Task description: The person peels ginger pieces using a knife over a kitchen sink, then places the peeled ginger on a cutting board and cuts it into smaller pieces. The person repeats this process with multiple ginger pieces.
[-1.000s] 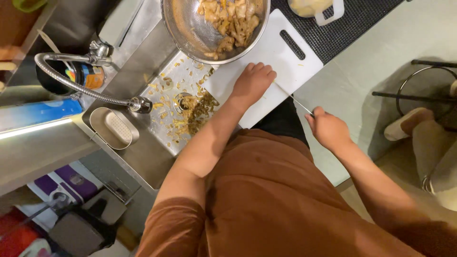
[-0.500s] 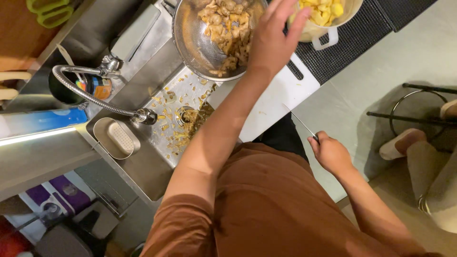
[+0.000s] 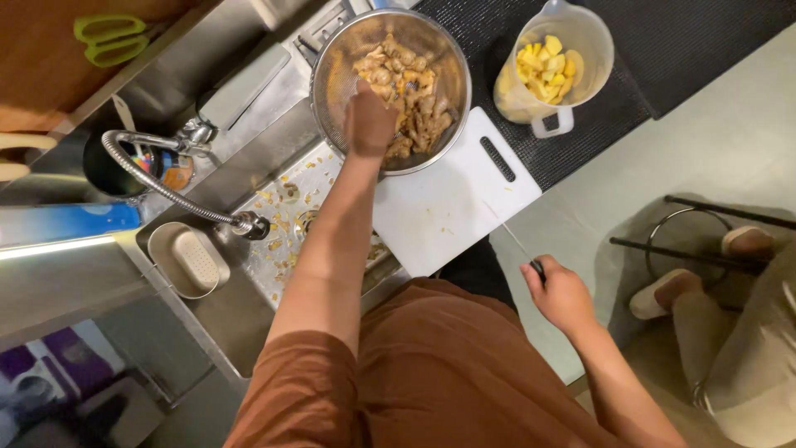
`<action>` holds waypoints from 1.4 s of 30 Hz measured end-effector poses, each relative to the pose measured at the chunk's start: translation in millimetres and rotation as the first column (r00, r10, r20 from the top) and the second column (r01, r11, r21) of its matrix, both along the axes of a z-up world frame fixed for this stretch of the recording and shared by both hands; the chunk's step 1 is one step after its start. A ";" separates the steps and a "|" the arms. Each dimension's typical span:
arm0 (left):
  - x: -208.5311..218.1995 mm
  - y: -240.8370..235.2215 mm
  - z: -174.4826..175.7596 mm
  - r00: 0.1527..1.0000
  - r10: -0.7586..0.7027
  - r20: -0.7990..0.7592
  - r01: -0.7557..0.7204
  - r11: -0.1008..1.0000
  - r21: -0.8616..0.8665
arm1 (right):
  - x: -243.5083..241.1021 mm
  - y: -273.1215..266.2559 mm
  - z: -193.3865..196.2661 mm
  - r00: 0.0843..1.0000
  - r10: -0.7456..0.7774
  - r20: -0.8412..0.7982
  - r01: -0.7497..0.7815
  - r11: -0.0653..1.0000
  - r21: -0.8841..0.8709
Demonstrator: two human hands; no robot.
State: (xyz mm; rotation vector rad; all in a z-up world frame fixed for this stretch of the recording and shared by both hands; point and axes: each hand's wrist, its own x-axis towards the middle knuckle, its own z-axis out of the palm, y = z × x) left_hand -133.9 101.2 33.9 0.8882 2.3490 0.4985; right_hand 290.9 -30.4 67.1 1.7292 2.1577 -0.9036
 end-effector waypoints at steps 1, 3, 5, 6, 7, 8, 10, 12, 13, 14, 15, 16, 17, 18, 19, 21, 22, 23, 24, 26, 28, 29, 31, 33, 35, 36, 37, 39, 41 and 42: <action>-2.0 0.5 -9.2 1.000 0.000 0.011 0.000 1.000 0.017 | -8.2 2.0 8.5 1.000 0.000 0.011 0.000 1.000 0.017; 1.1 1.8 -30.3 0.992 -0.028 -0.122 0.025 0.999 -0.032 | -19.5 4.3 26.8 0.999 -0.030 0.020 0.031 0.999 -0.021; -1.4 1.3 -56.7 0.992 -0.031 -0.122 0.027 0.999 -0.034 | -21.2 3.4 21.3 0.999 -0.024 0.031 0.024 1.000 -0.008; -4.2 1.8 -69.8 0.989 -0.035 -0.146 0.027 0.998 -0.057 | -23.3 4.5 17.6 1.000 -0.015 0.017 0.016 1.000 -0.016; 9.8 1.3 -33.2 0.991 -0.028 -0.128 0.024 0.999 -0.037 | -22.2 11.3 24.3 0.999 -0.012 0.036 0.012 1.000 0.004; 16.0 -9.9 2.7 0.974 -0.206 -0.098 0.181 0.959 -0.220 | -26.5 11.4 27.9 1.000 0.010 0.008 -0.010 1.000 0.000; 21.8 -25.8 61.6 0.931 -0.362 -0.034 0.322 0.865 -0.385 | -32.4 11.7 33.7 0.999 0.043 -0.018 -0.043 0.999 -0.003; 20.7 -34.6 108.7 0.903 -0.399 0.161 0.428 0.794 -0.431 | -37.0 10.0 37.8 0.998 0.048 -0.033 -0.048 0.999 -0.011; 16.9 -32.7 109.3 0.905 -0.395 0.159 0.423 0.795 -0.435 | -39.1 14.5 37.5 0.998 0.051 -0.037 -0.052 0.999 -0.013; 16.3 -33.1 108.2 0.897 -0.404 0.178 0.441 0.800 -0.406 | -38.4 13.0 38.0 0.998 0.047 -0.046 -0.046 0.999 0.011; 16.1 -33.7 106.6 0.889 -0.414 0.196 0.458 0.805 -0.377 | -37.5 11.3 38.0 0.998 0.043 -0.055 -0.041 0.999 0.036; 15.3 -32.9 91.9 0.891 -0.409 0.196 0.454 0.800 -0.393 | -32.9 10.2 31.4 0.997 0.044 -0.063 -0.042 0.999 0.020; 13.8 -32.9 77.2 0.856 -0.476 0.201 0.516 0.762 -0.392 | -28.8 8.5 24.9 0.997 0.035 -0.075 -0.033 0.999 0.031; 9.1 -29.9 64.0 0.820 -0.537 0.199 0.569 0.726 -0.386 | -27.2 12.7 17.7 0.996 0.033 -0.089 -0.029 0.998 0.051; 7.6 -31.0 66.5 0.826 -0.529 0.193 0.559 0.728 -0.396 | -28.1 15.2 13.5 0.994 0.041 -0.099 -0.037 0.998 0.045; 9.8 -35.5 68.5 0.836 -0.528 0.150 0.546 0.767 -0.337 | -25.7 13.9 5.3 0.996 -0.023 -0.089 0.027 0.999 0.035; 3.3 -32.1 46.0 0.839 -0.523 0.151 0.540 0.765 -0.351 | -26.8 14.4 4.2 0.995 -0.021 -0.096 0.023 1.000 0.022; -3.3 -29.0 23.4 0.871 -0.475 0.126 0.490 0.823 -0.288 | -27.7 15.3 3.1 0.995 -0.019 -0.101 0.022 0.999 0.029; -9.7 -24.6 1.3 0.900 -0.424 0.103 0.437 0.873 -0.218 | -28.1 17.8 2.4 0.994 -0.018 -0.105 0.023 0.999 0.041; -22.2 -33.2 -14.3 0.898 -0.402 0.179 0.418 0.906 -0.060 | -33.6 16.0 10.9 0.995 -0.020 -0.095 0.024 0.999 0.038; -29.4 -40.3 -9.9 0.885 -0.392 0.252 0.378 0.920 0.103 | -35.7 16.7 14.6 0.996 -0.023 -0.084 0.026 0.999 0.042; -29.7 -44.2 1.6 0.888 -0.263 0.378 0.205 0.961 0.187 | -34.9 17.3 13.8 0.996 -0.032 -0.088 0.036 0.998 0.046; -26.3 -51.0 43.6 0.852 -0.143 0.503 0.019 0.970 0.244 | -33.1 18.1 12.2 0.995 -0.040 -0.094 0.045 0.998 0.050; -18.2 -58.4 104.7 0.782 -0.082 0.618 -0.017 0.988 0.152 | -30.6 17.4 11.2 0.990 0.015 -0.141 -0.005 0.997 0.075; -18.2 -67.1 97.3 0.703 -0.153 0.695 -0.061 0.960 0.273 | -27.4 17.4 4.2 0.992 0.024 -0.127 -0.014 0.997 0.082; -17.6 -71.0 93.6 0.613 -0.237 0.753 -0.117 0.916 0.384 | -25.1 18.2 1.3 0.994 0.032 -0.108 -0.022 0.996 0.089; -16.9 -73.5 86.2 0.615 -0.236 0.753 -0.120 0.915 0.385 | -26.7 18.5 4.1 0.993 0.035 -0.109 -0.025 0.996 0.090; -16.5 -77.1 71.4 0.728 -0.275 0.628 -0.121 0.850 0.513 | -31.1 18.4 8.6 0.994 0.004 -0.112 0.003 0.998 0.063; -19.6 -80.2 63.3 0.774 -0.269 0.574 -0.088 0.851 0.518 | -32.8 18.1 7.1 0.993 0.015 -0.119 -0.006 0.997 0.072; -20.2 -80.2 59.5 0.816 -0.266 0.514 -0.052 0.851 0.523 | -32.7 19.3 6.5 0.992 0.024 -0.127 -0.014 0.996 0.084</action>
